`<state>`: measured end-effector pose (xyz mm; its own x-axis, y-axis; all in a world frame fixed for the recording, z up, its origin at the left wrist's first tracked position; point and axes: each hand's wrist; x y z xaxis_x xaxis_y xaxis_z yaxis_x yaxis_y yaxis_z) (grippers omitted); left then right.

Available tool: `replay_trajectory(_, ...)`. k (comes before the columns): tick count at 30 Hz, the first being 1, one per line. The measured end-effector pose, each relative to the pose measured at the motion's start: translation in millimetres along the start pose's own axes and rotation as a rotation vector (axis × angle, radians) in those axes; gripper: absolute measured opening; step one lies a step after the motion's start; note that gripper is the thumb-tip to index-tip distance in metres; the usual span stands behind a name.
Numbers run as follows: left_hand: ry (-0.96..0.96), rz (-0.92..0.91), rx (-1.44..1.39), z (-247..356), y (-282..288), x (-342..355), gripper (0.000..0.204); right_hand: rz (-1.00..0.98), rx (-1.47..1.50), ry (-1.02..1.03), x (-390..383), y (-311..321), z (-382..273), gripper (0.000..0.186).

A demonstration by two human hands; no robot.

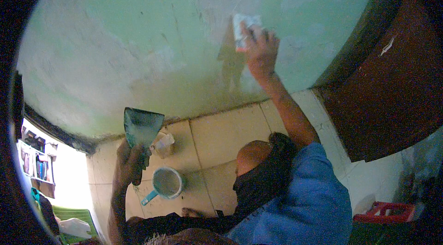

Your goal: The person applies wall putty to a damaged or uneven section of an interior wall. They use a broad putty knife and a smaller hand-held spatula to spread and smooth the compound across the surface, pausing to reload the tools from a container.

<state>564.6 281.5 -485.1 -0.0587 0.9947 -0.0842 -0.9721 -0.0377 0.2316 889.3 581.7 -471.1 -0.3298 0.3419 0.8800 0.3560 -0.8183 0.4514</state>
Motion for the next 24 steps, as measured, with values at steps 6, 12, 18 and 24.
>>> replay_trajectory(6, -0.012, 0.047, -0.083, -6, -4, -2, 0.026, -0.148, 0.424, 0.168, -42, 8, -33, 0.043)
replay_trajectory(12, 0.166, -0.153, -0.336, -7, -9, -7, 0.033, -0.629, 1.924, -0.704, -44, 52, -77, 0.032)
replay_trajectory(18, 0.229, -0.291, -0.414, -3, -9, -9, 0.029, -0.435, 1.352, 0.443, -28, 58, -128, 0.027)
replay_trajectory(24, 0.133, -0.148, -0.212, 3, -16, -18, 0.028, -0.428, 1.432, -0.002, -78, 35, -137, 0.028)
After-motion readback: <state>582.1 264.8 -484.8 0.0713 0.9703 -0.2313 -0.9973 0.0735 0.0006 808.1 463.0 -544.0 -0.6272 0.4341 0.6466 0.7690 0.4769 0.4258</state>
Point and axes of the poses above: each hand's wrist, its own x-axis towards the middle knuckle, its own y-axis out of the back of the hand, z = x × y, and after that the axes turned 5 degrees about -z, right-handed
